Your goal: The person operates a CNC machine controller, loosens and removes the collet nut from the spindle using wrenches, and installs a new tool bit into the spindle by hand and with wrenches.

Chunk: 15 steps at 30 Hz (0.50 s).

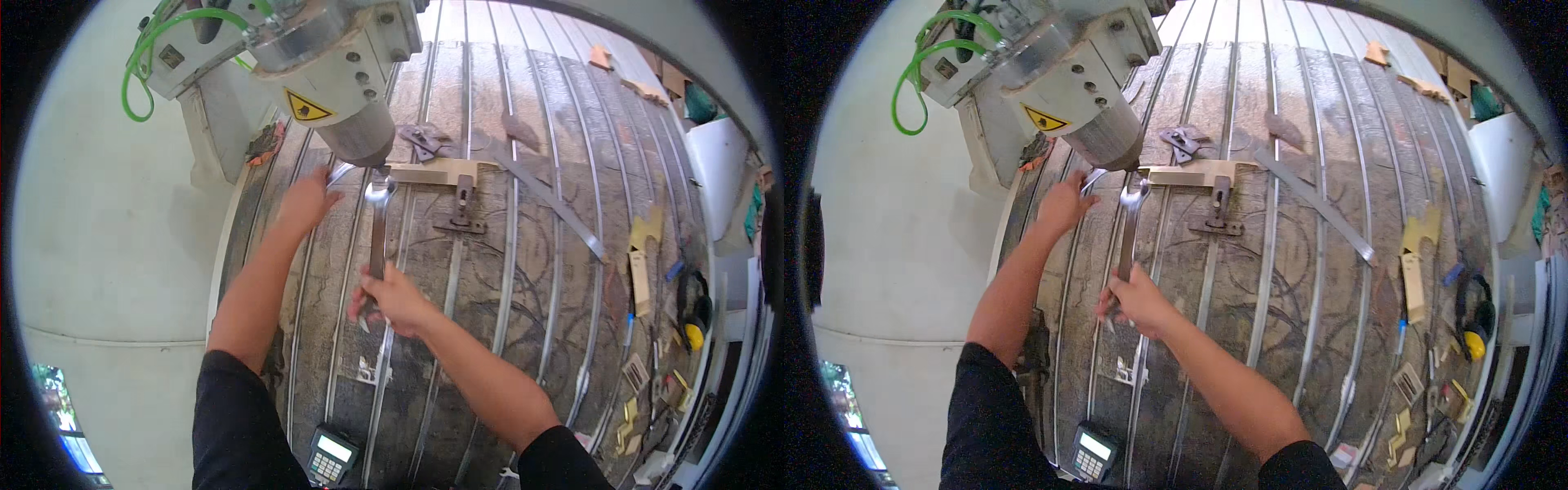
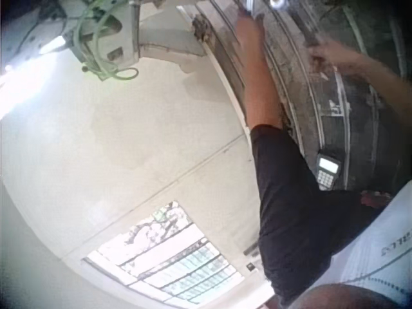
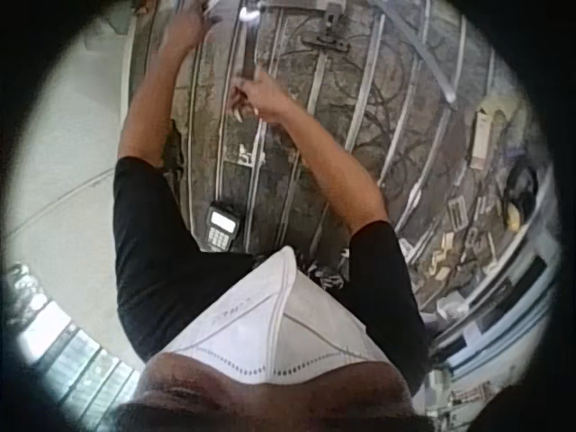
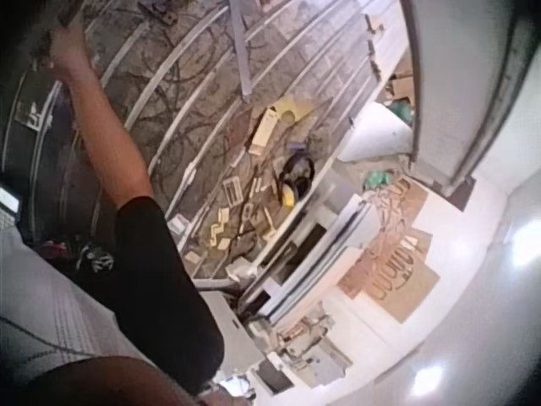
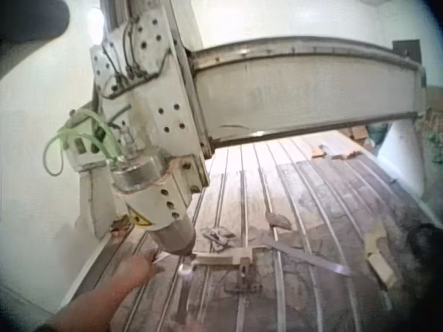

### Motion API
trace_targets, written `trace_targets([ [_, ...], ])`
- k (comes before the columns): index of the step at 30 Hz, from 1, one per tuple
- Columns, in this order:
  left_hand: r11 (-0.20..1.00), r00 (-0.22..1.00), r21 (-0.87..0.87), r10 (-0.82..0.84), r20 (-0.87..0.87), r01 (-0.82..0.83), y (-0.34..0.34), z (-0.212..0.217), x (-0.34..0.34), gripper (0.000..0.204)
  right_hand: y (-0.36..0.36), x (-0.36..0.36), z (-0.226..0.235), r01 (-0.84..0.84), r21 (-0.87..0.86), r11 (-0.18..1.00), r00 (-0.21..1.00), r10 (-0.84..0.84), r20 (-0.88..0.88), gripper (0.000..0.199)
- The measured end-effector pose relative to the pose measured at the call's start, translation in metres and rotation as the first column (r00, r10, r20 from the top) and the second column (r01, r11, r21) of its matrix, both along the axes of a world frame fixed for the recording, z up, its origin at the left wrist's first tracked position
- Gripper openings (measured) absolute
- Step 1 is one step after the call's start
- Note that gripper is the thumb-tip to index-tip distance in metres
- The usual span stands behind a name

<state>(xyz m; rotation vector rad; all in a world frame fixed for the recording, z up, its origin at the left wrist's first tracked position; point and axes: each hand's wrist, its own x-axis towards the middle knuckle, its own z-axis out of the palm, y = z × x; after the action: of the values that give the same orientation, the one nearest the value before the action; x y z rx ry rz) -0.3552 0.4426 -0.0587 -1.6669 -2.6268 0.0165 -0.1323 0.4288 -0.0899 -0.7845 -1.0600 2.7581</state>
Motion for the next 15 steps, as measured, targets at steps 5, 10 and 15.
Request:
trace_targets([
  [5, 0.944, 0.782, -0.069, 0.306, 0.544, -0.321, -0.132, -0.015, 0.102, 0.036, -0.078, 0.142, -0.02, -0.186, 0.435, 0.881, 0.956, 0.061, 0.286, 0.035],
  [10, 0.999, 0.464, -0.054, 0.045, 0.884, 0.006, -0.237, -0.043, 0.255, 0.043, -0.122, 0.295, -0.033, -0.312, 0.902, 0.3, 0.752, -0.503, 0.427, 0.043],
  [15, 0.944, 0.54, 0.31, -0.204, 0.816, -0.111, -0.315, -0.06, 0.338, 0.052, -0.155, 0.338, 0.004, -0.41, 0.909, 0.073, 0.747, -0.545, 0.381, 0.045],
])
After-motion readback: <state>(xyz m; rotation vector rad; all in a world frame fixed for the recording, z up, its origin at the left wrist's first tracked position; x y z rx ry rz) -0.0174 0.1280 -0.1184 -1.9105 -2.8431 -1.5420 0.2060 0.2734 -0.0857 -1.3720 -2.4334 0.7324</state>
